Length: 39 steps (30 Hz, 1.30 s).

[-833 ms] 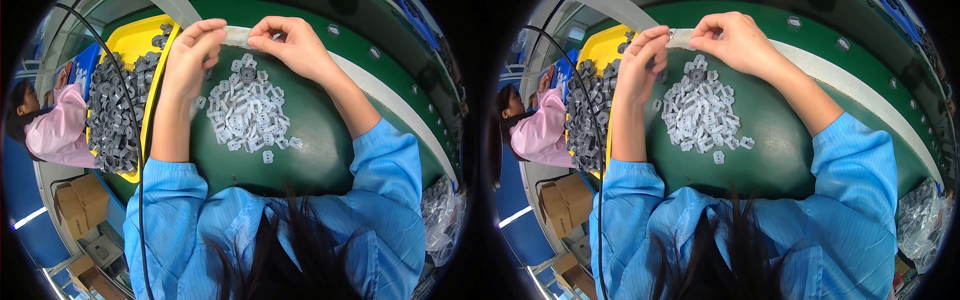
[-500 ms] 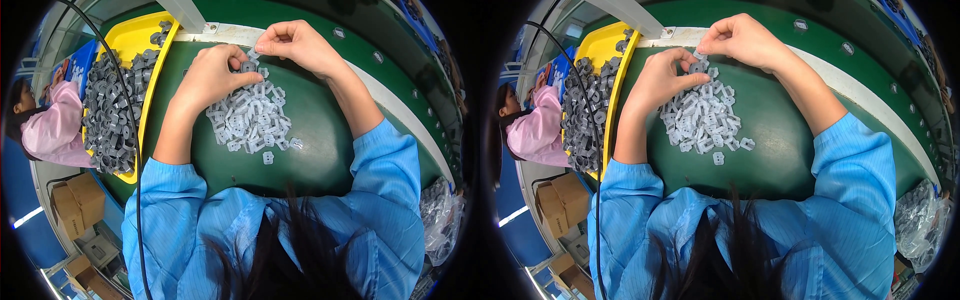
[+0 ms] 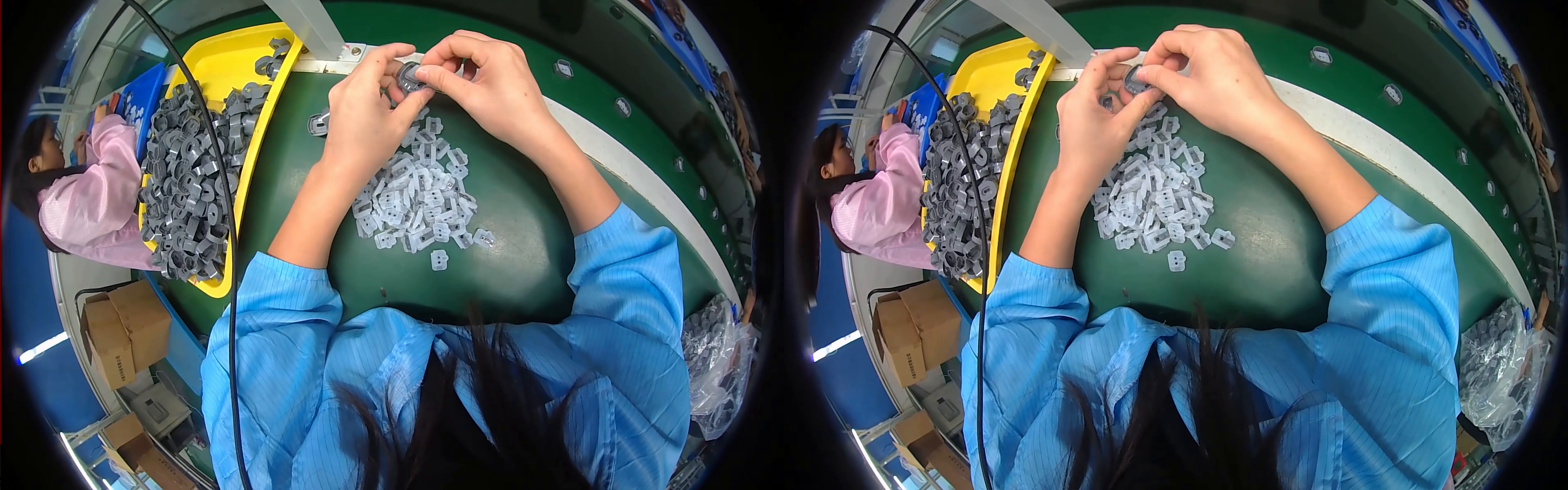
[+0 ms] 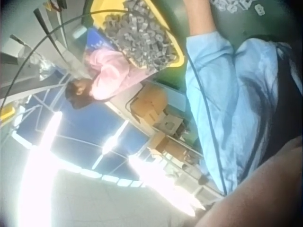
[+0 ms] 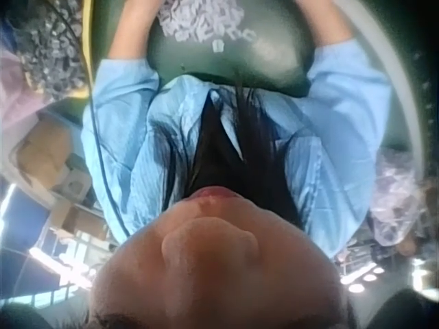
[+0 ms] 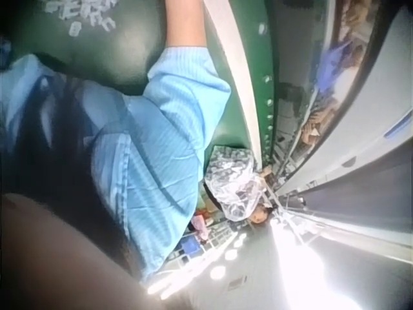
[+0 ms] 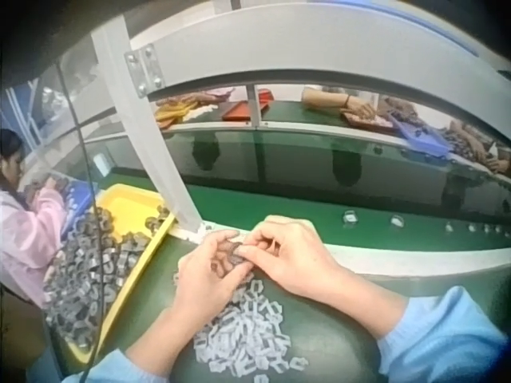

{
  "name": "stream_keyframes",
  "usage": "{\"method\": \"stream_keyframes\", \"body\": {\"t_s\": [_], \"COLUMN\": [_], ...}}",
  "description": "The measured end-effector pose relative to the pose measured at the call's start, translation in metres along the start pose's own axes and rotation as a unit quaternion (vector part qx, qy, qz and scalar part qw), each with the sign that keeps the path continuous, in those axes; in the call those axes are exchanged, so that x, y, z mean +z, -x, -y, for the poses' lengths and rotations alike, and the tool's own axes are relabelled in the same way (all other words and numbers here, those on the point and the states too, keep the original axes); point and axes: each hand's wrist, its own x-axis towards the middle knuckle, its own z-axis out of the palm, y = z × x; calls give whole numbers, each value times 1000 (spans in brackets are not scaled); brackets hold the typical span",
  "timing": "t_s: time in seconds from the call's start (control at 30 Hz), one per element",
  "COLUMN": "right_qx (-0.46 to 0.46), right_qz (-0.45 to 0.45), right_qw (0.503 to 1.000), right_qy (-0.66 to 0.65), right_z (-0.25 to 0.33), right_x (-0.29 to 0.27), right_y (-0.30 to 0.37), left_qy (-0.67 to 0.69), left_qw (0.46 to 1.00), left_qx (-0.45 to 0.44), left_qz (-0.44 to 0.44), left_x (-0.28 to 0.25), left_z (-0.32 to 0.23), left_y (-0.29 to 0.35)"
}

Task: The person sorts and assembles small plastic components by hand, placing them into a sorting tray on an industrial assembly line.

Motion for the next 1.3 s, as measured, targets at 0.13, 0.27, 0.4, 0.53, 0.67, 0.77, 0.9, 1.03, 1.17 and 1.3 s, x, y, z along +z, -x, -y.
{"method": "stream_keyframes", "body": {"t_s": [0.13, 0.27, 0.4, 0.53, 0.67, 0.77, 0.9, 1.03, 1.17, 1.3], "right_qx": [59, 123, 135, -42, 107, 165, 172, 172, 122, -4], "right_qz": [44, 60, 43, -34, 72, 186, 251, 245, 121, -11], "right_qw": [994, 959, 953, 998, 968, 906, 875, 900, 959, 999], "right_qy": [-81, -247, -267, 26, -217, -342, -375, -318, -226, -41], "right_z": [-6, -12, -11, -3, -17, -22, -32, -28, -12, 7], "right_x": [1, 8, 11, 10, 6, -7, -18, -17, -7, 1], "right_y": [-2, -1, 1, 2, -3, -7, -10, -12, -6, 3], "left_qy": [3, -10, -1, 5, 14, 26, 58, 11, 7, -20], "left_qw": [1000, 998, 998, 998, 996, 994, 993, 991, 990, 985], "left_qx": [-2, 35, 29, 29, 59, 100, 101, 132, 136, 141], "left_qz": [-23, -49, -56, -64, -60, -45, 12, 34, -44, -94], "left_x": [2, 3, 4, 4, 6, 4, 0, -2, -1, 1], "left_z": [1, -1, -1, 0, -3, -2, -1, 6, 7, 9], "left_y": [2, 1, 0, 3, 4, 4, 1, -2, -2, 0]}}
